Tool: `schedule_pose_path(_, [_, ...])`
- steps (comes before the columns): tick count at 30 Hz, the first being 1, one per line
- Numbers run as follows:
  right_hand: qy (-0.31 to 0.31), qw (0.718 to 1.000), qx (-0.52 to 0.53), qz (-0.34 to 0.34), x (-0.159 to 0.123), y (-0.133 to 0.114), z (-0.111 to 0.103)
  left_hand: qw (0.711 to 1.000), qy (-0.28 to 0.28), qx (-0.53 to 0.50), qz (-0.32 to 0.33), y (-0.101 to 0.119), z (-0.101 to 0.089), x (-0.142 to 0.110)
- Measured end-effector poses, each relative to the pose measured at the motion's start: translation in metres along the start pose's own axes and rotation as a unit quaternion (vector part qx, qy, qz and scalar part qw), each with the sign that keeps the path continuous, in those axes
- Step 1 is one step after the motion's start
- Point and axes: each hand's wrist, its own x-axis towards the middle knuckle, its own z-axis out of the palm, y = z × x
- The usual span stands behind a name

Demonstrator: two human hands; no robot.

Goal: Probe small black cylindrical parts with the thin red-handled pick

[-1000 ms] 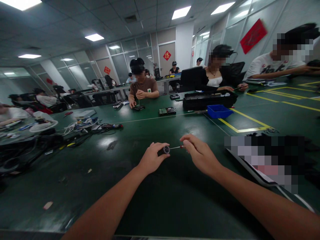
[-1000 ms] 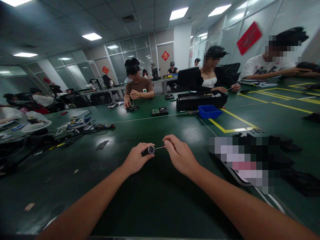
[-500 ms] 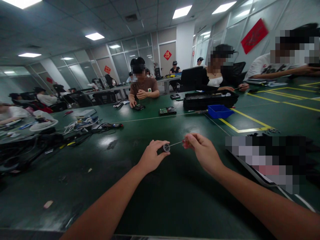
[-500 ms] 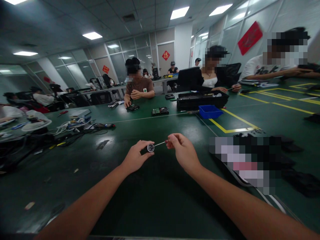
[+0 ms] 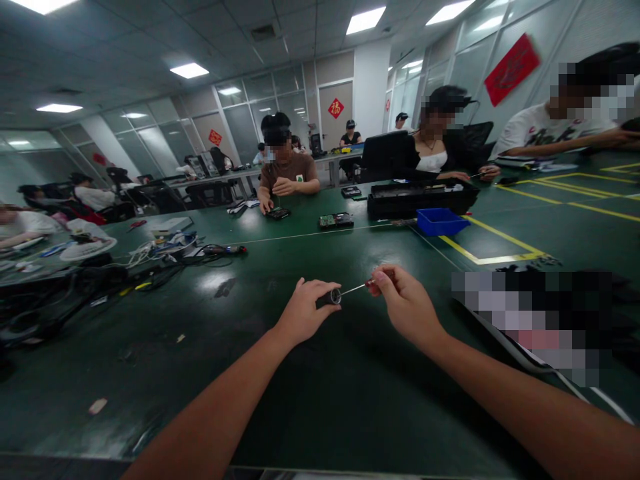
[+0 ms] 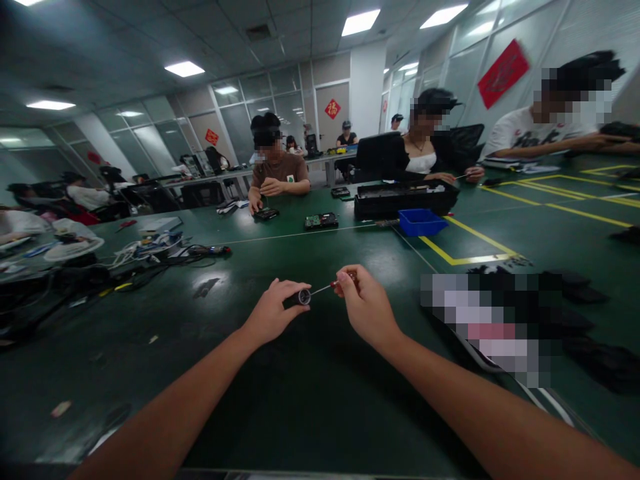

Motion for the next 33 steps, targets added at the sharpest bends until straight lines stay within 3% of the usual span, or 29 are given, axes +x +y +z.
schedule_pose_path(8, [-0.055,0.998,-0.016,-0.014,-0.0054,0.0023,0.0028,1.000,0.009,0.014,-0.005,0.0021,-0.0002,0.0002])
schedule_pose_path(19, [0.018,0.998,-0.019,-0.049,-0.0048,0.0028,-0.0013,1.000,0.008,0.012,-0.016,-0.0027,0.0014,0.0012])
schedule_pose_path(25, [-0.029,0.996,-0.056,-0.066,-0.0053,0.0028,-0.0012,0.999,0.001,0.028,-0.026,0.0002,0.0006,0.0011])
schedule_pose_path(33, [-0.019,0.992,-0.115,-0.055,-0.0040,-0.0030,-0.0034,0.999,-0.011,0.027,-0.043,-0.0039,0.0028,0.0005])
